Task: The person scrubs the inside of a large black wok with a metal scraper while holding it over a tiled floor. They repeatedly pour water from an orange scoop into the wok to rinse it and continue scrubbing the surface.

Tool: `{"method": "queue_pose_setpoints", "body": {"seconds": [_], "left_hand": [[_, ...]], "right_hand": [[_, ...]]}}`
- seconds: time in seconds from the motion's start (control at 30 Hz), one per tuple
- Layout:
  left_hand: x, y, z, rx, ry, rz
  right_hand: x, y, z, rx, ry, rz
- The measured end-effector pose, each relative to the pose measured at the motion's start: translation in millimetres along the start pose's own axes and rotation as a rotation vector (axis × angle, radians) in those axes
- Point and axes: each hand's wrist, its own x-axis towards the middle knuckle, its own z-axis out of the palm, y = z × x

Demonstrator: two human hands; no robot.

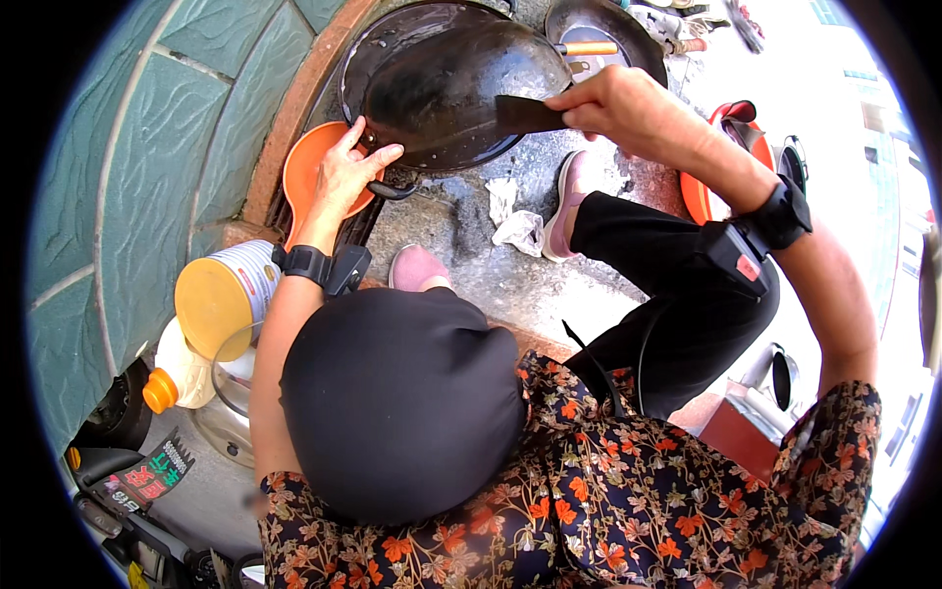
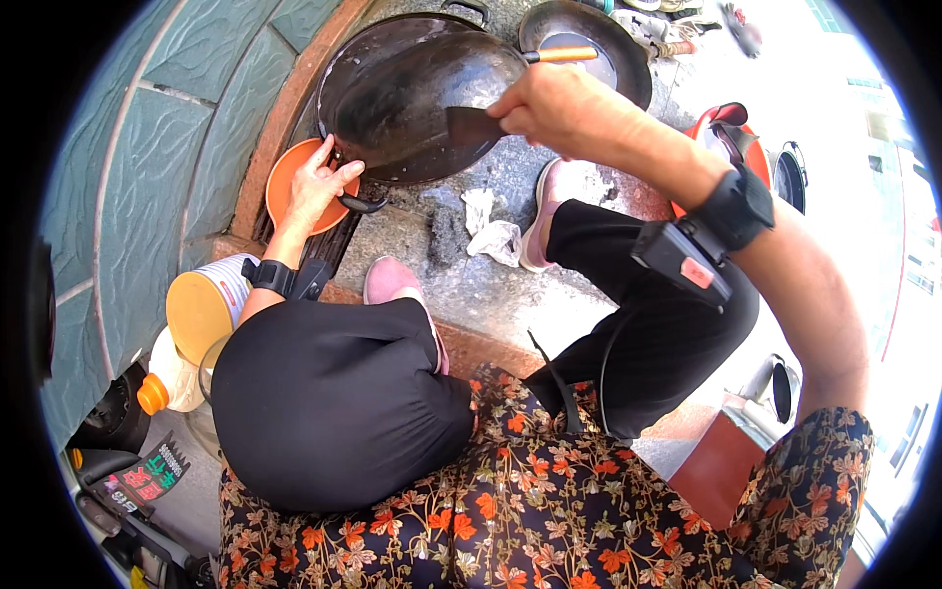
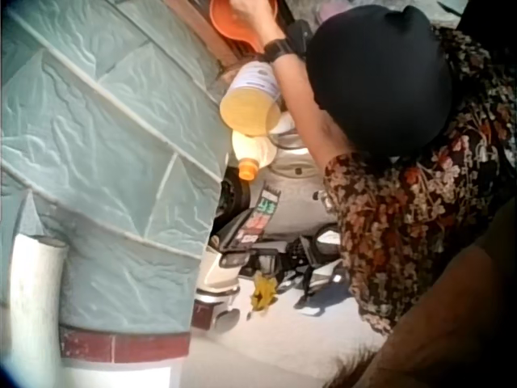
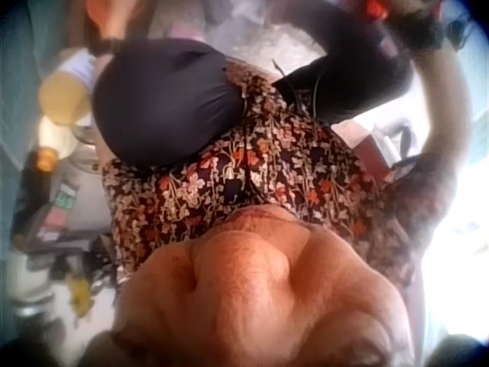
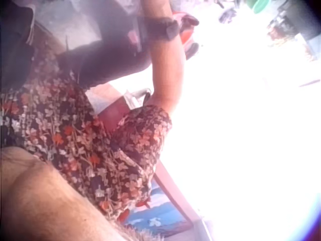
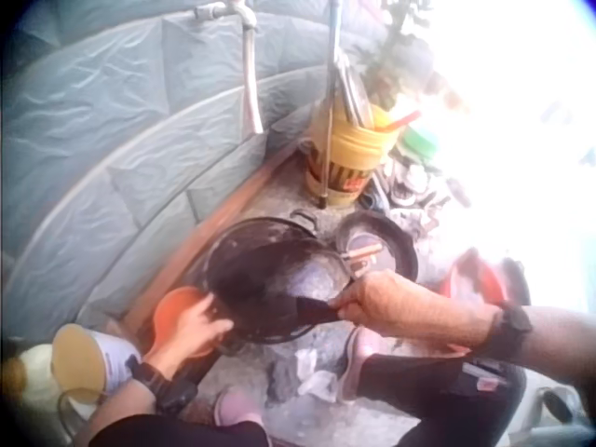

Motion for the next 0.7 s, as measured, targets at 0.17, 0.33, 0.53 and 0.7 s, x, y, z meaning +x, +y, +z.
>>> {"method": "queue_pose_setpoints", "body": {"seconds": [0.17,0.33,0.53,0.7], "left_hand": [[-2.7,11.9,8.4,-0.026,-0.010,0.016],[-6.3,19.0,0.9,0.026,-0.034,0.016],[-7.6,20.4,-0.1,-0.058,-0.064,-0.018],[0.6,14.2,1.8,-0.087,-0.086,-0.012]], "right_hand": [[4.7,-0.2,32.9,-0.007,0.114,-0.188],[19.3,-13.5,34.2,-0.041,0.070,-0.198],[30.1,-18.9,48.4,-0.190,0.273,-0.257],[45.0,-44.8,49.3,-0.187,0.164,-0.217]]}}
